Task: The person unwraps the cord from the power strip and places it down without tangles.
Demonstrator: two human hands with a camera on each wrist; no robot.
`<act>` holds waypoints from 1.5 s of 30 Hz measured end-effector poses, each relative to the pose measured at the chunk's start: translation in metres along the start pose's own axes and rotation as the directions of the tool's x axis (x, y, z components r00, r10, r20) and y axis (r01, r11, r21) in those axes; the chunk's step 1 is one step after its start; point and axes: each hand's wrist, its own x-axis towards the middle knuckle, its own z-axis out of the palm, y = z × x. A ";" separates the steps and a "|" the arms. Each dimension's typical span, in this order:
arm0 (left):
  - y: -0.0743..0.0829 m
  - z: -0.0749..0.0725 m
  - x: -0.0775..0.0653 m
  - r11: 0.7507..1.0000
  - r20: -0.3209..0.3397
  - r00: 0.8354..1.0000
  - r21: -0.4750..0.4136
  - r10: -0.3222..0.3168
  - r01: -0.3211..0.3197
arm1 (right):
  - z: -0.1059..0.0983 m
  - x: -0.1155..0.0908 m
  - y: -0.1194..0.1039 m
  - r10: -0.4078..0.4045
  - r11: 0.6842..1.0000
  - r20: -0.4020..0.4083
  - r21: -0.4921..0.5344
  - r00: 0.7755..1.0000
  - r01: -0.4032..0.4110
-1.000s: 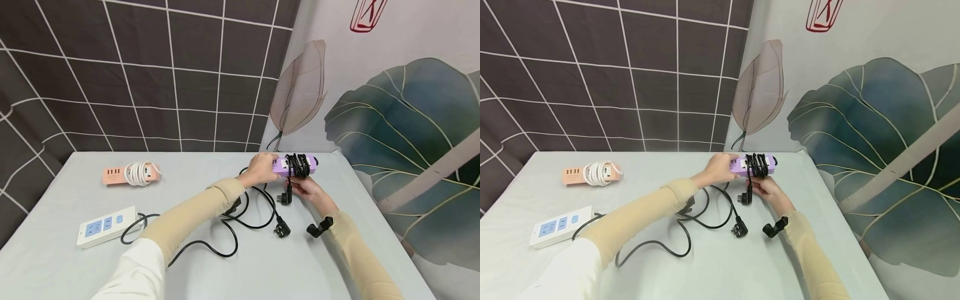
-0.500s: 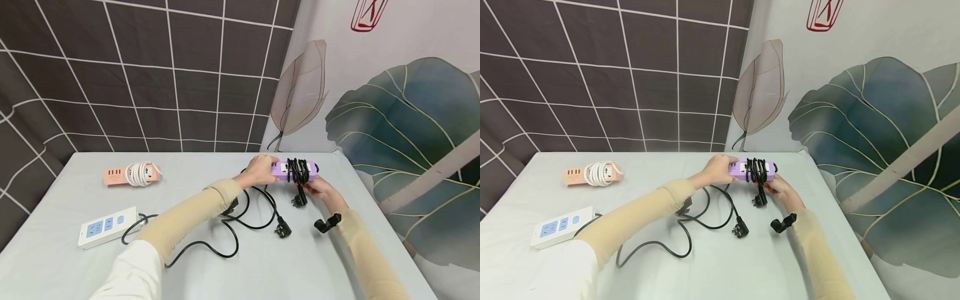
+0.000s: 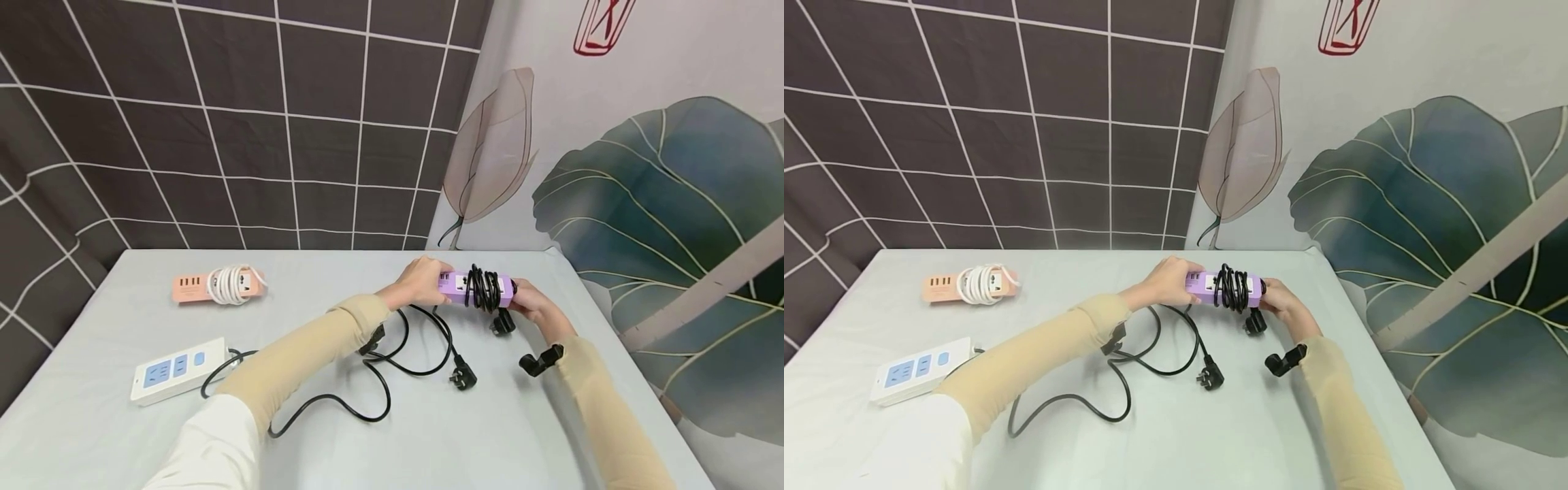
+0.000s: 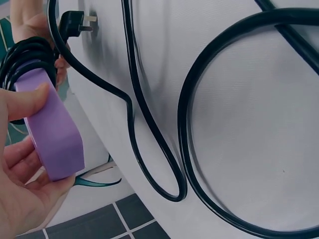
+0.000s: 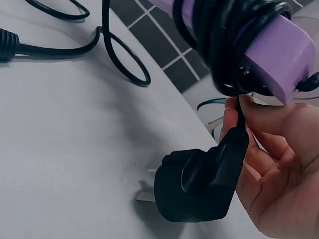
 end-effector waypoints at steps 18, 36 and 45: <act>-0.005 0.001 -0.004 1.000 0.009 1.000 -0.025 -0.013 0.014 | -0.002 -0.001 -0.018 -0.052 0.983 -0.169 -0.185 0.984 0.020; -0.009 0.004 -0.004 1.000 0.007 1.000 0.022 -0.014 0.014 | 0.000 -0.011 -0.033 -0.142 0.928 -0.294 -0.372 0.945 0.024; -0.009 0.006 -0.004 0.998 -0.030 0.998 0.031 -0.050 0.051 | 0.007 -0.020 -0.040 -0.212 0.937 -0.337 -0.337 0.917 0.092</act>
